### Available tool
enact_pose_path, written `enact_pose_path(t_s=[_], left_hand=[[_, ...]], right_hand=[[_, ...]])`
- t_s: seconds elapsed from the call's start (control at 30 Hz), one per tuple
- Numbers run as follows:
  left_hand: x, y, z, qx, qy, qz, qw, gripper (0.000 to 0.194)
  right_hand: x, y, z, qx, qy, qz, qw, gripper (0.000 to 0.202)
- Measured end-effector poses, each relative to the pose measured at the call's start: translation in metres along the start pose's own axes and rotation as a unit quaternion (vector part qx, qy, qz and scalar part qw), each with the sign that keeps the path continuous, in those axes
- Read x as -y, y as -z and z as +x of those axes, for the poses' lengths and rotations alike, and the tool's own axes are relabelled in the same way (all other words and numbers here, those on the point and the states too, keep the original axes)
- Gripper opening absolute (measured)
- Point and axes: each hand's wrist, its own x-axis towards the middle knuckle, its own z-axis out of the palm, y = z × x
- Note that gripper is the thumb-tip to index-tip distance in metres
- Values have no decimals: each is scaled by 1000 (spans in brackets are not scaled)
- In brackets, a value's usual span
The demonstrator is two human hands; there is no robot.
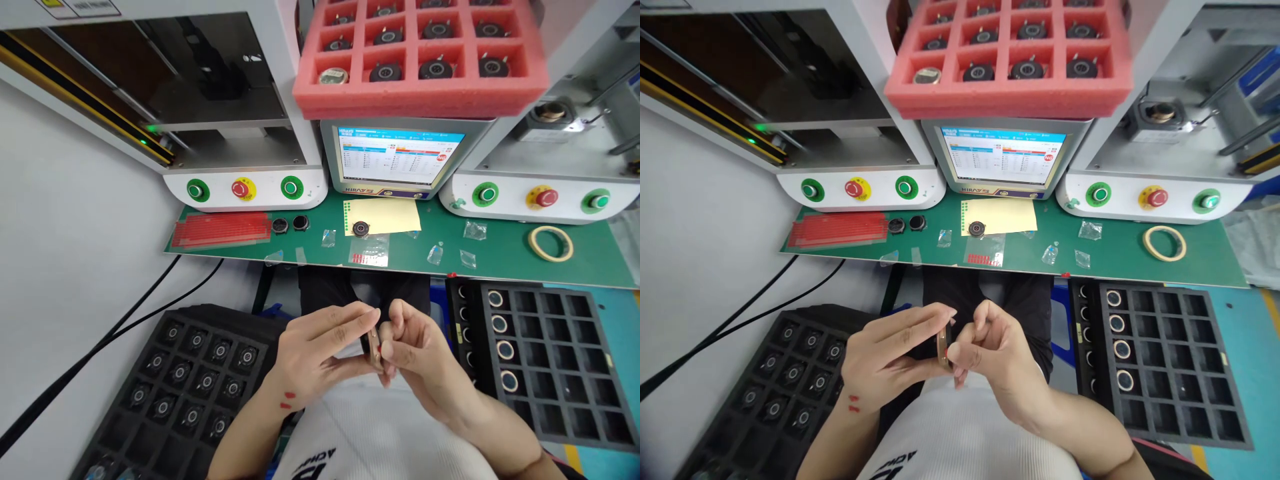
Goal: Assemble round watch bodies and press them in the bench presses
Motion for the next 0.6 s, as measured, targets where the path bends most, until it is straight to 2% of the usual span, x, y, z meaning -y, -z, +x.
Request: enact_pose_path(t_s=[0.07, 0.1, 0.17, 0.27, 0.37, 0.43, 0.47, 0.53, 0.6], left_hand=[[5, 0, -1, -10, 86, -126, 988, 70], [7, 0, -2, -17, 140, -206, 968, 72], [11, 0, -3, -23, 234, -363, 902, 66], [12, 0, -3, -9, 311, -517, 797, 46], [10, -4, -3, -17, 370, -573, 731, 31], [9, -9, -3, -26, 383, -584, 715, 25], [8, -12, -3, -30, 382, -582, 718, 22], [8, -17, -3, -41, 371, -559, 741, 23], [8, -22, -4, -56, 358, -517, 776, 28]], right_hand=[[4, 0, 1, 33, -5, 15, 999, 30], [6, 0, 1, 42, 2, 13, 999, 27], [12, 3, -2, 30, 38, -5, 999, 23], [14, 11, -8, -31, 154, -73, 985, 18], [8, 20, -15, -60, 317, -179, 929, 8], [2, 24, -19, -60, 403, -249, 879, 4], [0, 25, -20, -56, 430, -278, 857, 7], [-3, 25, -20, -51, 449, -324, 831, 11], [-3, 24, -19, -49, 440, -352, 825, 12]])
